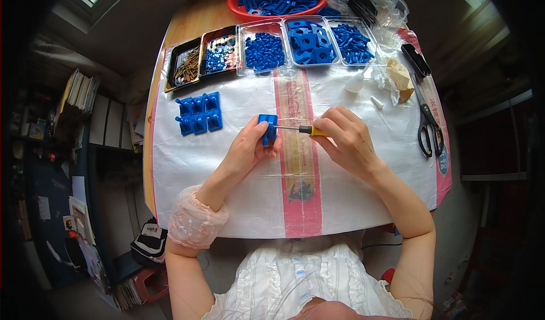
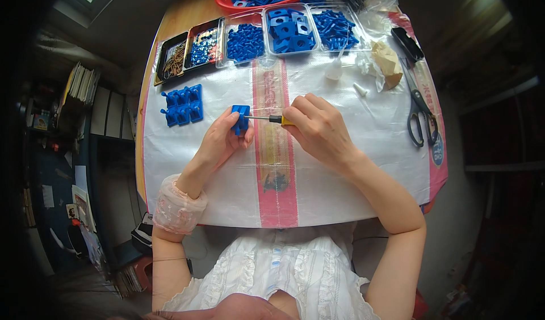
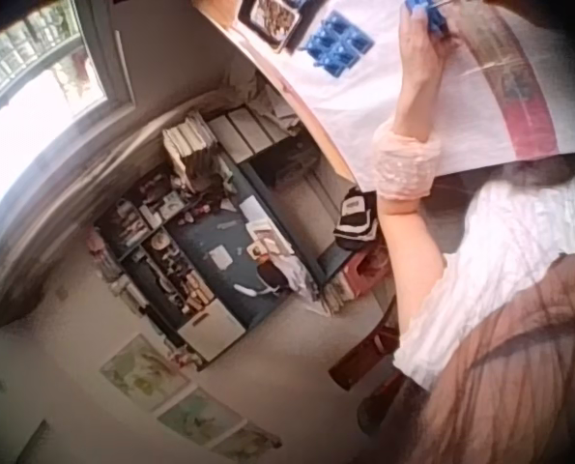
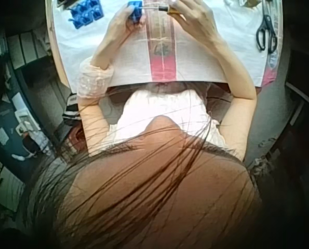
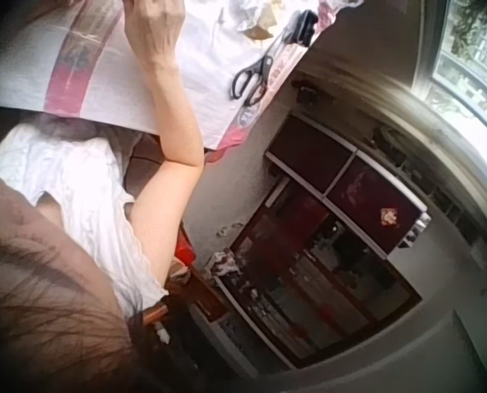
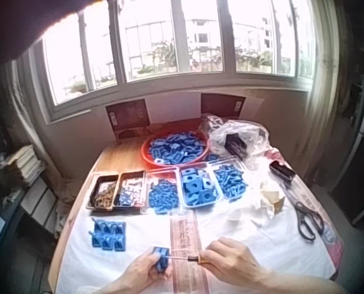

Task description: Manually assemble small blue plastic components using a screwdriver.

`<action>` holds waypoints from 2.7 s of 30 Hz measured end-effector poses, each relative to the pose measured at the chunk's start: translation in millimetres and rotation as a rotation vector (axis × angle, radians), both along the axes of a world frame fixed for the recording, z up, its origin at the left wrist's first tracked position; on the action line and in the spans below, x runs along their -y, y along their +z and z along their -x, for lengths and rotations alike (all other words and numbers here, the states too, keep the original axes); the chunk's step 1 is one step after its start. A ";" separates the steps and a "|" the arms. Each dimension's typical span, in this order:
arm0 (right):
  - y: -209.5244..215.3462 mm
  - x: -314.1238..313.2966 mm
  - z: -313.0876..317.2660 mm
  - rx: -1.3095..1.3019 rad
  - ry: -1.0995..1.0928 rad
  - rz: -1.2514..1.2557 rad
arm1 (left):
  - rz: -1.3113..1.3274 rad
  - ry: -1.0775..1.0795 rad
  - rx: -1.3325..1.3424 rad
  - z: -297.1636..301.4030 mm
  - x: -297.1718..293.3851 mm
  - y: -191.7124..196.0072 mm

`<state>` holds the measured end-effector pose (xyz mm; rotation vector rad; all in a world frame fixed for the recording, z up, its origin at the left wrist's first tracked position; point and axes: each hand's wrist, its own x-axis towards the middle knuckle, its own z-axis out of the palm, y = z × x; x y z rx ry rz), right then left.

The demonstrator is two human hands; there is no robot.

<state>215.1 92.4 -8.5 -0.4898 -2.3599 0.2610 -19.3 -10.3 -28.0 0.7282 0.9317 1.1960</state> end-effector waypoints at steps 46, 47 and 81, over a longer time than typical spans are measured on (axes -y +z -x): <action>-3.7 1.8 -5.5 0.011 0.069 0.299 | -0.020 -0.025 -0.058 0.3 1.5 -0.2; -4.4 1.1 -5.9 0.029 0.067 0.298 | -0.017 -0.022 -0.053 0.2 1.6 0.2; -1.4 2.2 -4.4 -0.018 0.080 0.385 | -0.018 -0.023 -0.049 -0.6 1.3 -0.8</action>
